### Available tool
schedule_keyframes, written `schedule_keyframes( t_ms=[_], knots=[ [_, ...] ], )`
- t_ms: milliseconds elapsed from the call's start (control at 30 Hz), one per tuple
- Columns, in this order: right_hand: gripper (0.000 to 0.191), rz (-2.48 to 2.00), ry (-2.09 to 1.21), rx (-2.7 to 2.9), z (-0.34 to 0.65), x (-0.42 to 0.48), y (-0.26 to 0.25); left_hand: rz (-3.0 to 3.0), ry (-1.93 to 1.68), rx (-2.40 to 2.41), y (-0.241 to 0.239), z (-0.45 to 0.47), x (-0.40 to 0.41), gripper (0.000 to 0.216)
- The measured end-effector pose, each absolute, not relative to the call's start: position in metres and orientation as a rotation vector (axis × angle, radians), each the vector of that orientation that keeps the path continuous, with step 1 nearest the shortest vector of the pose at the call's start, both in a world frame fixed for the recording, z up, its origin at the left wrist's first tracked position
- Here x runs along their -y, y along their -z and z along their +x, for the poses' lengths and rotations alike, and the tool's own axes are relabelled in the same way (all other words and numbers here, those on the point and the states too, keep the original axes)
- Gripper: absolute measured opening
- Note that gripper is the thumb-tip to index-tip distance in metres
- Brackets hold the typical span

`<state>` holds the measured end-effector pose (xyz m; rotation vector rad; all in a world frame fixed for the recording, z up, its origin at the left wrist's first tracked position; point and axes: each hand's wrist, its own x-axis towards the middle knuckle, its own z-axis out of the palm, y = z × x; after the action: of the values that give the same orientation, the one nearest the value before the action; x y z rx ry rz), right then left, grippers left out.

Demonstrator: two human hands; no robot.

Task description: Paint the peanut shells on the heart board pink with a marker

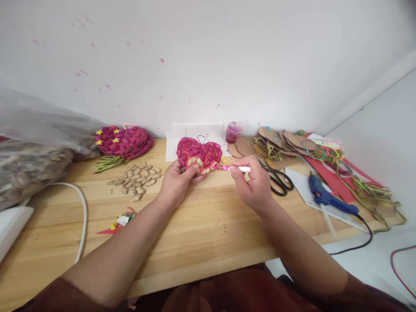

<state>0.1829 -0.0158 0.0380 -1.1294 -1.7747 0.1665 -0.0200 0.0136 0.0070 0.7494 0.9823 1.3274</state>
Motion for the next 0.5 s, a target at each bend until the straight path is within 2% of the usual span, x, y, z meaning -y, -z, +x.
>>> schedule_keyframes(
  t_ms=[500],
  knots=[
    [0.006, -1.163, -0.143, 1.744, 0.1874, 0.0128, -0.0387, 0.77, -1.328, -0.988, -0.008, -0.0189, -0.0122, 0.049]
  ],
)
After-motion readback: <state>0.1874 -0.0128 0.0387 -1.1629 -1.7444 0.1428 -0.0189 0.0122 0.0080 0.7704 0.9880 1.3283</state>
